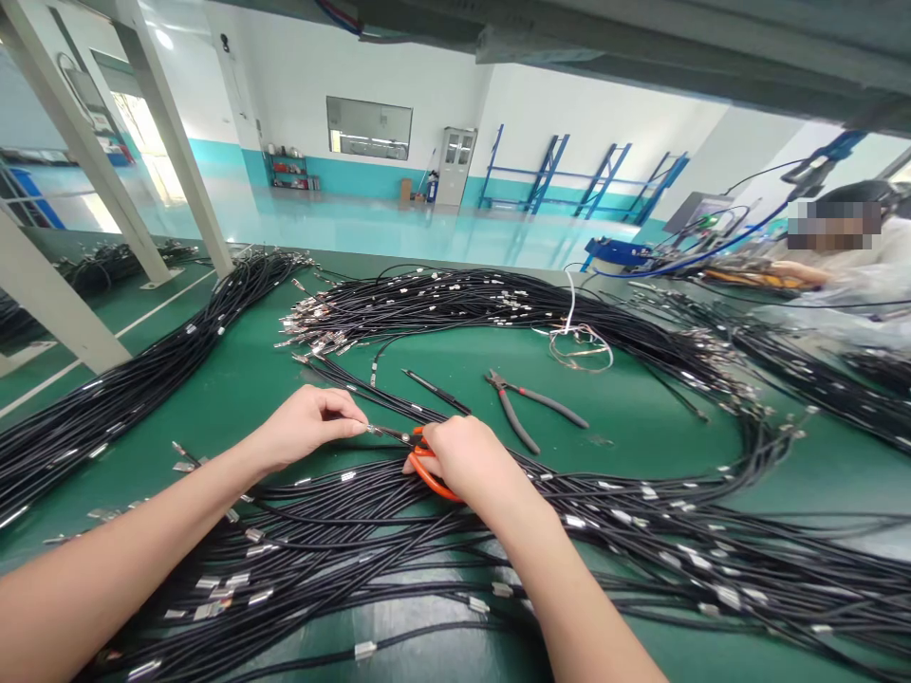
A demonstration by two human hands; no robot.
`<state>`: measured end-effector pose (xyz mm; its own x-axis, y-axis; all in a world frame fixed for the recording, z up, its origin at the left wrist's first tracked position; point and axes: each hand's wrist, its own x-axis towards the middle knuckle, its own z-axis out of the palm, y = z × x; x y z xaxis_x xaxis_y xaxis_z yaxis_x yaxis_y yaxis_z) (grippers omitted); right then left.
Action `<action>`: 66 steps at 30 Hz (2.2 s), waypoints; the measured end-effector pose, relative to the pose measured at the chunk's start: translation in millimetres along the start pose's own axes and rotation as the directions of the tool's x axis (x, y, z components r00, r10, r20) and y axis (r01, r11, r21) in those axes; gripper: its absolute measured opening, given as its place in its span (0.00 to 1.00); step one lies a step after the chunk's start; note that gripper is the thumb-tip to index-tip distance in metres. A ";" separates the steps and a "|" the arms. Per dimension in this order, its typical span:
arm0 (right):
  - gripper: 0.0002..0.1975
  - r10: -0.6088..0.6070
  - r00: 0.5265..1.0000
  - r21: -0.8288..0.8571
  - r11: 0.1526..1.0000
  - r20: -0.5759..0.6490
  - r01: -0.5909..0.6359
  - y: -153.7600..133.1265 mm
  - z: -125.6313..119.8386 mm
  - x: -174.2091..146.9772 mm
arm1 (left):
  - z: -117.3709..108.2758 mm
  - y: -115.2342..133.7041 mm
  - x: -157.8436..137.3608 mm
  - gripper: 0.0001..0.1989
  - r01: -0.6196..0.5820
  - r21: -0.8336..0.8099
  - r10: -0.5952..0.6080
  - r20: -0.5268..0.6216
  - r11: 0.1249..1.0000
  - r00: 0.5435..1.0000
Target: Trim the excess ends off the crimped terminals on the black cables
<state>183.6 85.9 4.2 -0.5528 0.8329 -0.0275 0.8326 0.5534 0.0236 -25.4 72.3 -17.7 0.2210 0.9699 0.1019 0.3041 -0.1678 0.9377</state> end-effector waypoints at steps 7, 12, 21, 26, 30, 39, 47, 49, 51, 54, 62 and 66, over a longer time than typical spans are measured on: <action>0.16 0.266 0.929 0.627 0.777 -0.258 -0.048 -1.1 2.6 -0.3 | 4.7 3.7 -0.8 0.05 0.094 -0.162 -0.102 -0.042 0.982 0.994; 0.14 0.296 0.952 0.947 0.320 -0.072 -0.028 -30.2 -0.2 0.5 | 12.6 11.0 -5.1 0.05 0.181 -0.288 -0.197 -0.028 0.940 0.980; 0.11 0.290 0.953 0.996 -0.033 0.091 -0.085 -35.1 4.3 0.2 | 19.8 20.5 -8.3 0.05 -0.069 -0.049 0.057 -0.213 0.996 0.975; 0.13 0.359 0.931 0.987 -0.159 0.063 -0.005 -32.2 4.3 0.5 | 21.4 28.8 -12.8 0.06 -0.097 0.073 0.117 -0.380 0.993 0.917; 0.12 0.395 0.917 0.981 -0.192 0.047 0.033 -33.4 2.8 -0.4 | 26.8 34.3 -16.5 0.08 0.093 -0.129 -0.113 -0.160 0.987 0.981; 0.15 0.369 0.930 0.985 -0.162 0.001 0.063 -44.0 2.5 -3.1 | 44.3 27.3 -20.7 0.09 0.184 -0.554 -0.244 -0.036 0.812 0.969; 0.17 0.332 0.942 0.974 -0.225 0.047 0.030 -46.8 3.6 -3.6 | 44.6 20.3 -19.0 0.08 0.190 -0.722 -0.280 -0.006 0.666 0.960; 0.18 0.321 0.946 0.970 -0.241 0.049 0.032 -46.4 5.1 -3.3 | 44.8 19.3 -18.7 0.08 0.185 -0.721 -0.277 -0.010 0.668 0.961; 0.18 0.324 0.944 0.965 -0.261 0.060 0.028 -46.0 6.2 -3.0 | 45.0 17.9 -18.1 0.08 0.176 -0.724 -0.271 -0.016 0.667 0.962; 0.18 0.330 0.940 0.964 -0.267 0.083 0.009 -45.2 6.9 -2.8 | 45.3 16.7 -17.3 0.07 0.167 -0.733 -0.264 -0.019 0.660 0.964; 0.16 0.297 0.950 0.991 -0.119 0.095 -0.062 -46.9 7.1 -2.6 | 46.1 17.3 -17.3 0.08 0.171 -0.737 -0.274 -0.020 0.654 0.961; 0.15 0.277 0.961 0.959 0.269 0.010 -0.088 -34.1 6.0 -1.5 | 45.1 13.6 -16.4 0.09 0.165 -0.722 -0.279 -0.040 0.672 0.960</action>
<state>156.3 65.7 -2.6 -0.2998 0.9535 -0.0304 0.3061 0.0660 -0.9497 16.9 46.1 -21.6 0.0907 0.9845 -0.1503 -0.4277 0.1748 0.8869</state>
